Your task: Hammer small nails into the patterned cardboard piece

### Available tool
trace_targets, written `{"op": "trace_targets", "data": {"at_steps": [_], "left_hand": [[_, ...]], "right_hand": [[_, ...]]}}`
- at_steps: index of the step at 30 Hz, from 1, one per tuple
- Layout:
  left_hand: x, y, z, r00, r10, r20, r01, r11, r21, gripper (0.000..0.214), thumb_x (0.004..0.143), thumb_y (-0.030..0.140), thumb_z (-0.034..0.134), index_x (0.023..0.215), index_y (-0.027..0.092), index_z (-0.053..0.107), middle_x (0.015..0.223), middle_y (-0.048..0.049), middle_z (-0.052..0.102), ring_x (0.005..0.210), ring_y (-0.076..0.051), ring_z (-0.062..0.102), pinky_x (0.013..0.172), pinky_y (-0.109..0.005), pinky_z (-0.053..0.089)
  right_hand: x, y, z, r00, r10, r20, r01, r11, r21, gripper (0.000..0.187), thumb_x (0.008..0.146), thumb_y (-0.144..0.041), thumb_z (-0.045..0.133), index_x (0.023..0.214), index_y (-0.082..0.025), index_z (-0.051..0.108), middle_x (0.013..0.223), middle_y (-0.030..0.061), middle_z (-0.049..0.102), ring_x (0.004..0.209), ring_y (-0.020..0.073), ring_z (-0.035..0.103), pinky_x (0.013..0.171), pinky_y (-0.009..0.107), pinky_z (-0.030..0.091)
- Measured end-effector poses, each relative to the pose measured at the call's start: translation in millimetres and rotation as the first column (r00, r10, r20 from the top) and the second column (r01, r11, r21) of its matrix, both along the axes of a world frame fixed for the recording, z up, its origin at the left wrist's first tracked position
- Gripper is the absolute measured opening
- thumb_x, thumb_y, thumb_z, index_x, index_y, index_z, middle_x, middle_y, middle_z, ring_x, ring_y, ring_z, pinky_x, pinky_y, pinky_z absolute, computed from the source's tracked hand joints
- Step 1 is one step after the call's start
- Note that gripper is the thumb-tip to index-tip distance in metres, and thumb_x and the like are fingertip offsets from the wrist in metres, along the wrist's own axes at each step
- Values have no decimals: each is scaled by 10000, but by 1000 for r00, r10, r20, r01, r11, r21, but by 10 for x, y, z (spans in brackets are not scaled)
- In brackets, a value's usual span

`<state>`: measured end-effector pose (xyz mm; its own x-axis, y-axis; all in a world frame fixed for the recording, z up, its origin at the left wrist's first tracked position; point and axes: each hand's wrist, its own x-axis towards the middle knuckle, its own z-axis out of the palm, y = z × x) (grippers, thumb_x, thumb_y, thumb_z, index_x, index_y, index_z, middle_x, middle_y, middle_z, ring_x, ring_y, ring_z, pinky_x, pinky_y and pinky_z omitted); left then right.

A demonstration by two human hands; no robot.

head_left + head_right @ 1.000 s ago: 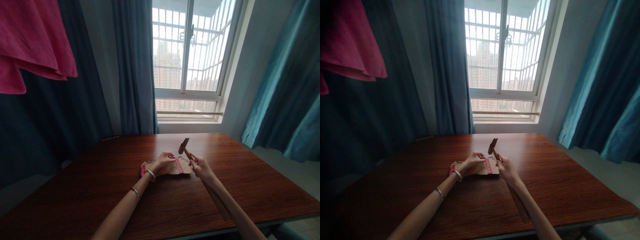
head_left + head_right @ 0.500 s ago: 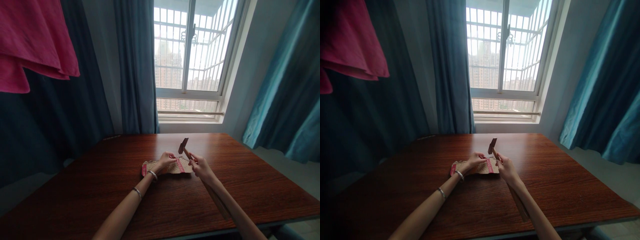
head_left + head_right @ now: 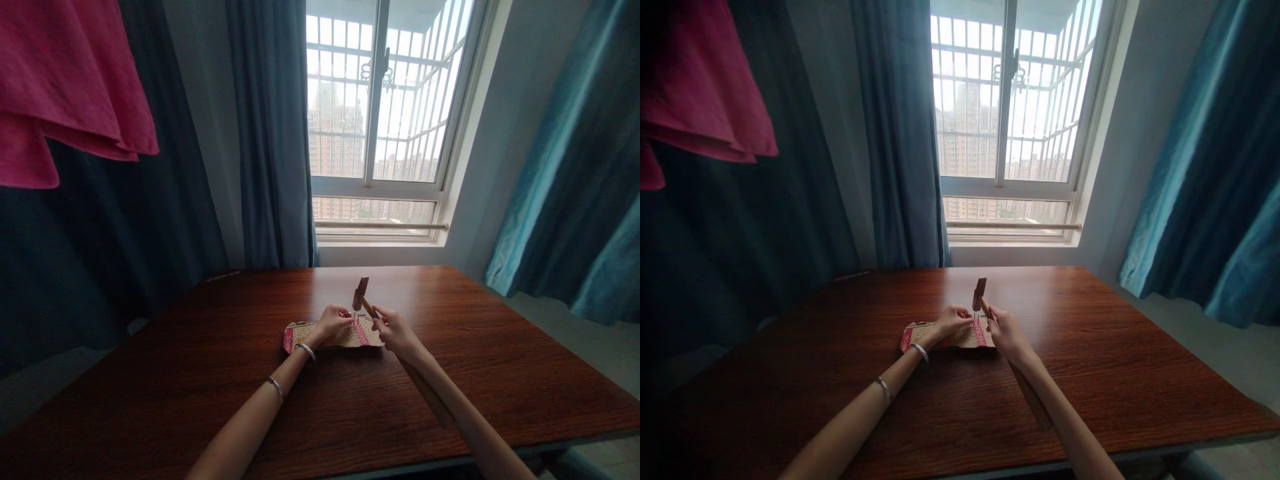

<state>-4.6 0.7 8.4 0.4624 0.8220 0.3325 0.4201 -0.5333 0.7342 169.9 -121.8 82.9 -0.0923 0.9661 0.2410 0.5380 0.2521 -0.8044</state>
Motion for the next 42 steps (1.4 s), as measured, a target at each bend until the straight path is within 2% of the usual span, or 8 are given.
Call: {"op": "trace_targets", "data": {"at_steps": [7, 11, 16, 21, 27, 33, 38, 42], "left_hand": [[-14, -112, 96, 1000, 29, -12, -29, 999, 24, 295, 632, 375, 609, 696, 97, 683, 668, -57, 659, 620, -153, 555, 566, -219, 398], [-62, -135, 133, 1000, 12, 5, -12, 1000, 7, 330, 610, 374, 642, 805, 111, 680, 756, -68, 665, 695, -170, 572, 632, -238, 427], [-245, -68, 161, 997, -73, -24, 71, 995, -69, 429, 594, 405, 662, 928, 135, 650, 868, -66, 653, 784, -182, 577, 703, -264, 441], [-504, 19, 127, 993, -87, -79, 79, 992, -103, 470, 553, 399, 698, 946, 147, 640, 904, -56, 644, 832, -190, 565, 753, -281, 435], [-635, -32, 140, 997, -27, -78, 27, 1000, -7, 389, 595, 399, 675, 906, 166, 655, 897, -55, 635, 850, -193, 558, 789, -290, 417], [-614, -78, 138, 996, 66, -67, -61, 995, 83, 311, 594, 364, 686, 859, 202, 669, 881, -56, 633, 843, -194, 552, 764, -285, 420], [-609, -82, 38, 997, 60, -44, -60, 998, -1, 330, 613, 379, 661, 853, 154, 668, 831, -59, 657, 758, -179, 584, 686, -261, 447], [-607, -82, -21, 995, 94, -16, -94, 995, -39, 305, 640, 375, 627, 814, 130, 674, 804, -66, 669, 735, -176, 597, 680, -265, 458]], "right_hand": [[11, 52, -14, 1000, -8, -5, 8, 1000, 20, 372, 780, -222, 393, 1121, -158, 529, 646, 13, 569, 444, 64, 434, 445, 178, 357], [25, 35, -27, 999, -17, -29, 17, 1000, 17, 377, 778, -232, 399, 1125, -154, 526, 652, 16, 571, 427, 62, 423, 432, 180, 354], [47, -4, -42, 997, -23, -70, 25, 999, 28, 339, 781, -244, 399, 1067, -162, 561, 637, 8, 549, 425, 55, 406, 416, 170, 341], [83, -30, -73, 992, -21, -126, 24, 999, 26, 366, 774, -260, 413, 1102, -166, 544, 652, 11, 557, 403, 47, 391, 386, 165, 339], [137, -10, -143, 976, -56, -213, 48, 998, -39, 402, 762, -320, 432, 1127, -181, 525, 642, -1, 550, 366, 45, 368, 308, 158, 309], [244, -14, -244, 899, -120, -422, 64, 988, -142, 543, 721, -343, 485, 1222, -144, 420, 652, -5, 555, 353, 55, 384, 273, 183, 340], [360, -34, -369, 815, -184, -549, 99, 978, -182, 605, 652, -347, 583, 1195, -149, 403, 597, -34, 548, 343, 60, 406, 266, 175, 330], [444, -22, -489, 780, -238, -579, 136, 967, -215, 614, 619, -365, 626, 1137, -147, 380, 490, -75, 499, 313, 63, 390, 260, 168, 318]]}}
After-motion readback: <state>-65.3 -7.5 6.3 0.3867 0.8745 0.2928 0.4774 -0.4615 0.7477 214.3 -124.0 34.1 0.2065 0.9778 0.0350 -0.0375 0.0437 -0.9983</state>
